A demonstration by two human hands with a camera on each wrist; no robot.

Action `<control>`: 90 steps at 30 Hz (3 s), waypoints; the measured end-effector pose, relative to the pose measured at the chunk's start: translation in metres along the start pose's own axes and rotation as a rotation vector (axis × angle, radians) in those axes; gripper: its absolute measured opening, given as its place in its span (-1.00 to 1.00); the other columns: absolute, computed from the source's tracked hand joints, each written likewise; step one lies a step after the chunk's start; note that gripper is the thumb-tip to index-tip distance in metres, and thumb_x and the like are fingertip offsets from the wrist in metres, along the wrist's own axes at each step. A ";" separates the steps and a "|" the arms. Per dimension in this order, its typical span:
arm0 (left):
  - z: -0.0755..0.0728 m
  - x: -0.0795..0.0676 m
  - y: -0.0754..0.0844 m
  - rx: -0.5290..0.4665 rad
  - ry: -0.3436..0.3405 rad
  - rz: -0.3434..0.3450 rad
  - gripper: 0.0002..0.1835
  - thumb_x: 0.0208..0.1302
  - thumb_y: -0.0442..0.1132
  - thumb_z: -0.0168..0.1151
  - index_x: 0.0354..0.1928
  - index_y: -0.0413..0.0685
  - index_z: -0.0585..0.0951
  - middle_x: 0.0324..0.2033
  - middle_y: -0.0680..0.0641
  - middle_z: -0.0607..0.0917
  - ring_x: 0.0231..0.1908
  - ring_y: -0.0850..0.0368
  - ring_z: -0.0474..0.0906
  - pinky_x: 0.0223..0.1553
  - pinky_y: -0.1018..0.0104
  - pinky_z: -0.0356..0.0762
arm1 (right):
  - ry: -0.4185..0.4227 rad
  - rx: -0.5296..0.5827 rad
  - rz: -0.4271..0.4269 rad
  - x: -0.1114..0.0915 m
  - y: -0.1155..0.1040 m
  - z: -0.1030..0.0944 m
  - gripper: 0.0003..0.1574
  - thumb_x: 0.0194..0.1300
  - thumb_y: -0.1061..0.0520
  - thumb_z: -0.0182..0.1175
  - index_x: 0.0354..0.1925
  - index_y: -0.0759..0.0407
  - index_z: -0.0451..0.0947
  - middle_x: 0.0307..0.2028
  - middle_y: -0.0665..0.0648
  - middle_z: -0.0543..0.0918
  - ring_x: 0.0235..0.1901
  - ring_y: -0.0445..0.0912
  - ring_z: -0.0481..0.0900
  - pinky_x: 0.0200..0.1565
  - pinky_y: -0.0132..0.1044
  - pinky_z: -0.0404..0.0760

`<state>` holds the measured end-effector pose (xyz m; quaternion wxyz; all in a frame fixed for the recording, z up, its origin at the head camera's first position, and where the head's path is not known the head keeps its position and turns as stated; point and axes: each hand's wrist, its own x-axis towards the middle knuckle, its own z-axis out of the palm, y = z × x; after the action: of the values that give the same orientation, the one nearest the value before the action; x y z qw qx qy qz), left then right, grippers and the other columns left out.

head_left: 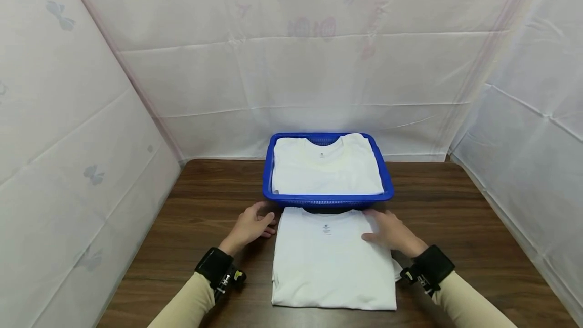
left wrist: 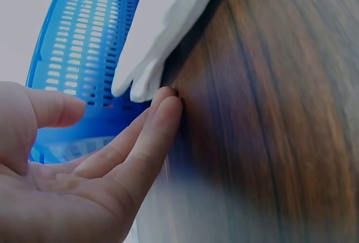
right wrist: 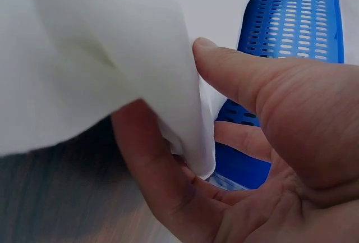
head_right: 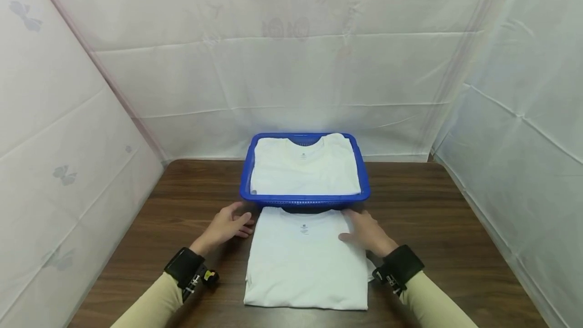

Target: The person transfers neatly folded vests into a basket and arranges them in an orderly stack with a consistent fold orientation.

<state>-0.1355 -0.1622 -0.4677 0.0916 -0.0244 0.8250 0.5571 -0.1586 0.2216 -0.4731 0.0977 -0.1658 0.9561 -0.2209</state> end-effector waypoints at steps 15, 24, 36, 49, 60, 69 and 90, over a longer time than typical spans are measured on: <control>0.008 0.006 0.003 0.047 -0.019 -0.011 -0.48 0.52 -0.25 0.15 0.43 -0.28 0.39 -0.29 -0.20 0.77 -0.39 -0.02 0.75 -0.33 0.10 0.75 | 0.014 0.014 -0.005 0.001 -0.006 0.002 -0.18 0.23 0.03 0.50 0.35 0.29 0.47 0.21 0.38 0.59 0.10 0.33 0.51 0.00 0.31 0.58; 0.012 0.009 0.000 -0.045 -0.067 -0.061 -0.51 0.49 -0.26 0.20 0.38 -0.26 0.45 -0.26 -0.21 0.70 -0.30 0.03 0.70 -0.28 0.12 0.76 | 0.040 0.054 -0.017 0.000 -0.006 0.005 -0.14 0.24 0.07 0.50 0.38 0.34 0.42 0.28 0.41 0.54 0.21 0.37 0.50 0.16 0.34 0.49; 0.009 0.006 -0.007 -0.036 -0.103 0.071 -0.59 0.46 -0.34 0.25 0.27 -0.09 0.42 -0.08 -0.23 0.69 -0.23 0.01 0.70 -0.36 0.11 0.73 | 0.088 0.136 -0.082 -0.002 -0.006 0.003 -0.38 0.30 0.19 0.43 0.28 0.26 0.50 0.23 0.35 0.59 0.15 0.23 0.59 0.11 0.22 0.57; -0.002 -0.003 -0.006 0.059 -0.343 0.163 -0.69 0.49 -0.28 0.24 0.21 -0.13 0.63 -0.02 -0.21 0.63 -0.15 0.00 0.62 -0.18 0.12 0.73 | 0.032 0.122 -0.286 -0.017 0.005 -0.005 -0.39 0.32 0.20 0.40 0.31 0.13 0.55 0.16 0.30 0.59 0.06 0.11 0.56 0.03 0.07 0.58; -0.004 -0.006 -0.014 0.036 -0.402 0.154 -0.36 0.30 -0.46 0.38 0.41 -0.06 0.49 0.46 -0.35 0.31 -0.13 -0.04 0.74 -0.21 0.17 0.73 | -0.073 0.154 -0.176 -0.018 0.008 -0.007 -0.35 0.32 0.17 0.42 0.34 0.14 0.54 0.32 0.37 0.51 0.25 0.24 0.50 0.19 0.26 0.51; -0.001 -0.004 -0.020 0.057 -0.354 0.145 -0.35 0.30 -0.51 0.35 0.41 0.02 0.50 0.47 -0.30 0.33 -0.05 -0.05 0.72 -0.15 0.17 0.73 | -0.121 0.136 -0.130 -0.014 0.015 -0.004 -0.19 0.28 0.20 0.44 0.45 0.13 0.43 0.38 0.42 0.43 0.26 0.24 0.50 0.19 0.26 0.52; -0.003 -0.011 -0.017 0.001 -0.307 0.183 -0.54 0.33 -0.53 0.27 0.22 -0.03 0.65 0.22 -0.24 0.63 -0.32 0.03 0.69 -0.42 0.08 0.74 | 0.001 0.188 -0.232 -0.025 0.018 -0.006 -0.21 0.31 0.35 0.34 0.46 0.15 0.41 -0.19 0.14 0.62 -0.54 -0.22 0.35 -0.46 -0.39 0.38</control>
<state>-0.1230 -0.1719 -0.4799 0.1653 0.1360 0.8003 0.5601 -0.1421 0.2479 -0.4736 0.0860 -0.2649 0.9058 -0.3194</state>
